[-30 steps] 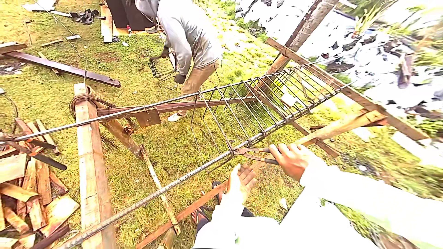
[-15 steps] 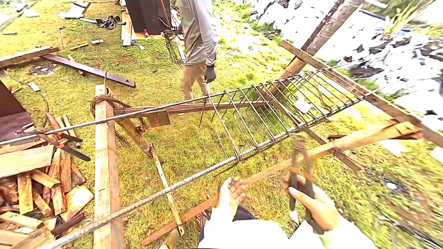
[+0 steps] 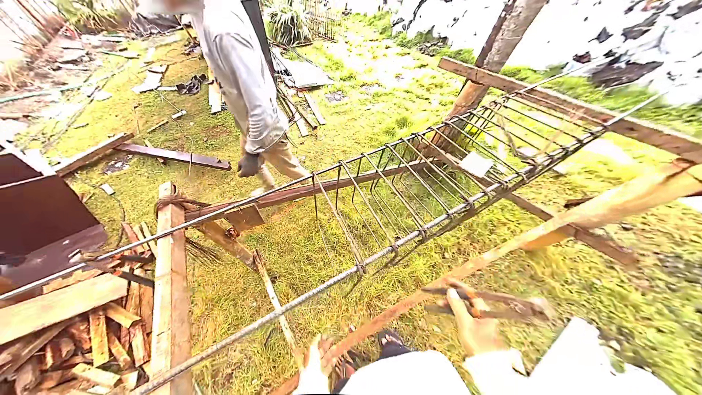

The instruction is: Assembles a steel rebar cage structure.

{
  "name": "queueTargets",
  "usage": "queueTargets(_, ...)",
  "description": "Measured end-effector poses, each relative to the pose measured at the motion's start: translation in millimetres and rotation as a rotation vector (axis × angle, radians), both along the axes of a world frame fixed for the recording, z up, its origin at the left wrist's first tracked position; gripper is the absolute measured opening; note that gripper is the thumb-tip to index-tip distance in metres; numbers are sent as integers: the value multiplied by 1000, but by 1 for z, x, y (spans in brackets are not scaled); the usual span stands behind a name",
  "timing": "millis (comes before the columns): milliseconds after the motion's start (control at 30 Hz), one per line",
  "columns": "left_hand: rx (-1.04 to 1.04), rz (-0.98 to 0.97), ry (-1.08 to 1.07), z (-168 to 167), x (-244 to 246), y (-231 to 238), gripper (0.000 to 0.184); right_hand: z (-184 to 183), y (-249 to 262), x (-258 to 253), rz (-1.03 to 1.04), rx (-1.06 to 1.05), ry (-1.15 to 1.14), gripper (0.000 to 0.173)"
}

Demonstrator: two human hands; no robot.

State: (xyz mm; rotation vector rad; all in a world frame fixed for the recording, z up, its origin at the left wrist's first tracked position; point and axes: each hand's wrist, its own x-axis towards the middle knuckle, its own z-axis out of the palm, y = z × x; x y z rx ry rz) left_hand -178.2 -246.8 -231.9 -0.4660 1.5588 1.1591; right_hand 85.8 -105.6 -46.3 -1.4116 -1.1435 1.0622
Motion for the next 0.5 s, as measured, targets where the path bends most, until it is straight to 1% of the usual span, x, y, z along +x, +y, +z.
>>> queueTargets(100,-85,100,47,-24,5,-29,53,30,51,4,61,182,-17,37)
queueTargets(167,-165,126,138,-28,24,-43,53,41,82,2,125,314,-10,37)
queueTargets(200,-221,114,203,-18,36,-46,52,44,93,-1,166,335,-13,37)
queueTargets(233,-282,61,226,9,47,-42,51,45,103,-6,199,349,-9,36)
queueTargets(267,-375,5,195,45,56,-30,51,42,112,-11,231,353,-12,35)
queueTargets(300,-482,-59,169,65,65,-22,50,35,119,-15,259,356,-17,35)
queueTargets(333,-566,-143,181,64,76,-22,48,25,126,-19,278,345,-38,34)
queueTargets(367,-612,-245,241,46,88,-30,45,15,132,-21,296,319,-79,34)
queueTargets(400,-636,-320,323,16,101,-44,42,4,138,-23,308,291,-124,34)
queueTargets(433,-640,-340,356,-6,112,-56,42,-7,142,-25,314,272,-166,33)
queueTargets(467,-646,-331,339,-22,120,-64,42,-14,144,-25,329,241,-195,34)
queueTargets(500,-655,-335,302,-26,128,-69,43,-19,145,-25,350,215,-223,34)
